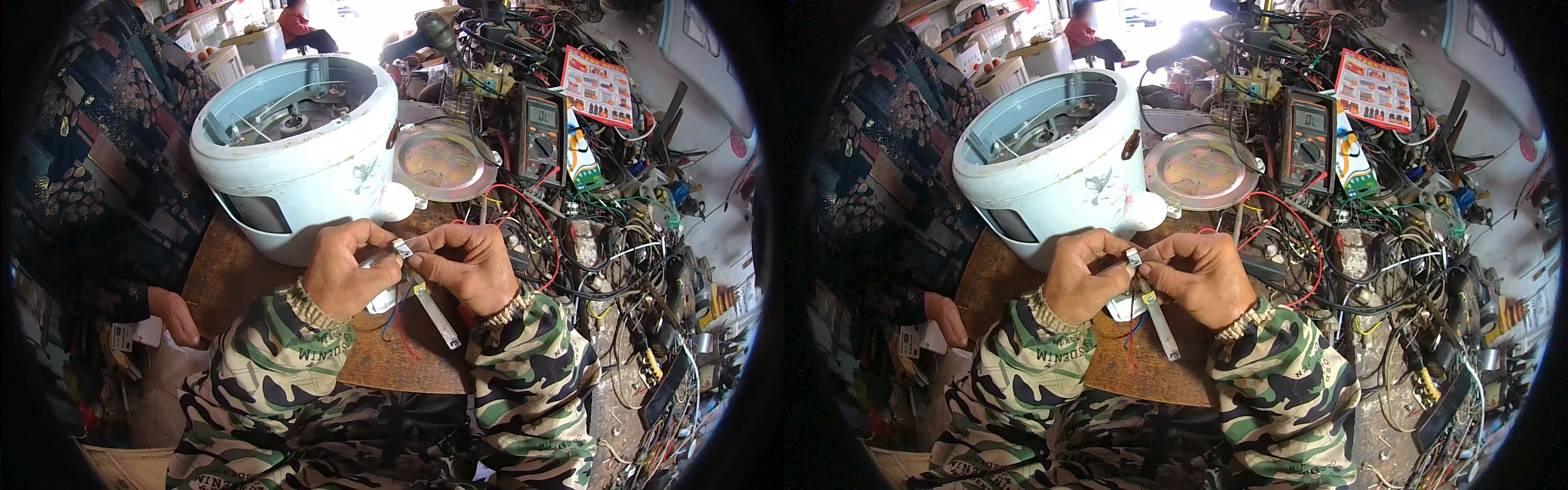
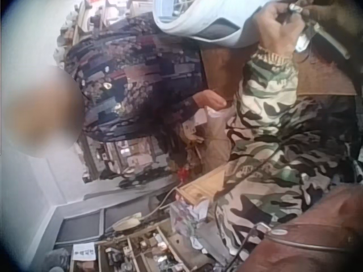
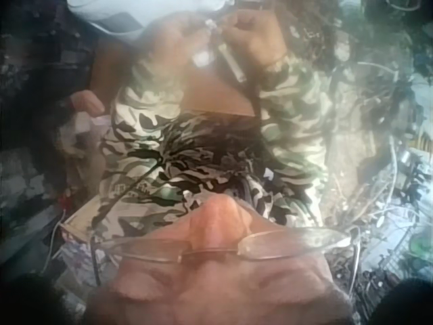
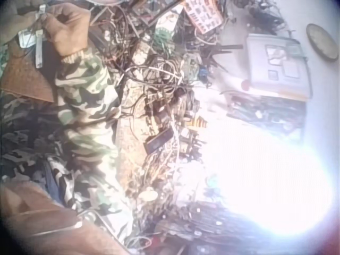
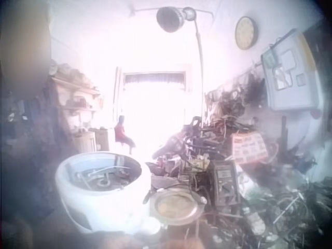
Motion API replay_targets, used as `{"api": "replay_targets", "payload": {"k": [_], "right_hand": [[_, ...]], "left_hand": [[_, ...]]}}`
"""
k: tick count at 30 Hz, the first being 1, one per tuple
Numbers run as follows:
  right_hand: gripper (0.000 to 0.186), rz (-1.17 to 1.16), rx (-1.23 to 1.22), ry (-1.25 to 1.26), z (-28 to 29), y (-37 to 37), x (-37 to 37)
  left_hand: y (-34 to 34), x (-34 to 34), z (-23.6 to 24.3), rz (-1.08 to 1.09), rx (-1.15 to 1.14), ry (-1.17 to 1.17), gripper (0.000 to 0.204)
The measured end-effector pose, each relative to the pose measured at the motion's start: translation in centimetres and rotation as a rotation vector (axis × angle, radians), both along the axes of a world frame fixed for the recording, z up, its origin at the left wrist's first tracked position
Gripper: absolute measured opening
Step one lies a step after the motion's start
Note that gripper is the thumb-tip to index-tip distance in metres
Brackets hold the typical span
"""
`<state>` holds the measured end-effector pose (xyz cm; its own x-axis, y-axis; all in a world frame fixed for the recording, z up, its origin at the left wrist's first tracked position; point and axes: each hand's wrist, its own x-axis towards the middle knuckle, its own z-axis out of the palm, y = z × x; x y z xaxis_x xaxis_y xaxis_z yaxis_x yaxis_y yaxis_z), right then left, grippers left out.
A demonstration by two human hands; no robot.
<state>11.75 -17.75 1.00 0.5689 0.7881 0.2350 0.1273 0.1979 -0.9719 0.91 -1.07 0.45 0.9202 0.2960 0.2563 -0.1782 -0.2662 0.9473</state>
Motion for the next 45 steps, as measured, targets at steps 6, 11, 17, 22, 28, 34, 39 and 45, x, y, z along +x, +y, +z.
{"api": "replay_targets", "payload": {"k": [6, 11, 17, 22, 28, 34, 39, 45], "right_hand": [[0.011, -0.035, 0.007, -0.029, -0.2, 0.1, -0.2], [0.010, -0.049, -0.035, -0.051, -0.2, -0.1, 0.3], [0.007, -0.115, -0.018, 0.015, -0.2, 0.4, -0.7], [0.007, -0.089, -0.058, -0.045, 0.1, 0.0, -0.4], [0.006, -0.056, 0.019, -0.092, 0.1, -0.2, -0.1], [0.008, -0.020, 0.044, -0.064, -0.2, -0.2, 0.0], [0.011, -0.049, 0.104, -0.168, -1.0, -0.1, 0.2], [0.014, -0.115, 0.111, -0.427, -1.5, 0.2, 0.9]], "left_hand": [[0.0, -0.1, 0.2, 0.005, 0.005, -0.003, 0.020], [0.0, 0.1, 0.2, -0.027, 0.017, -0.007, 0.019], [0.2, 0.0, 0.1, -0.043, -0.007, -0.020, 0.019], [0.3, 0.0, 0.2, -0.042, 0.024, -0.035, 0.022], [0.6, 0.3, -0.1, -0.047, 0.099, -0.058, 0.021], [0.7, 0.1, 0.0, -0.043, 0.055, -0.004, 0.021], [0.8, 0.1, -0.2, -0.059, 0.030, 0.007, 0.022], [0.9, 0.2, -0.1, -0.048, -0.019, 0.016, 0.020]]}}
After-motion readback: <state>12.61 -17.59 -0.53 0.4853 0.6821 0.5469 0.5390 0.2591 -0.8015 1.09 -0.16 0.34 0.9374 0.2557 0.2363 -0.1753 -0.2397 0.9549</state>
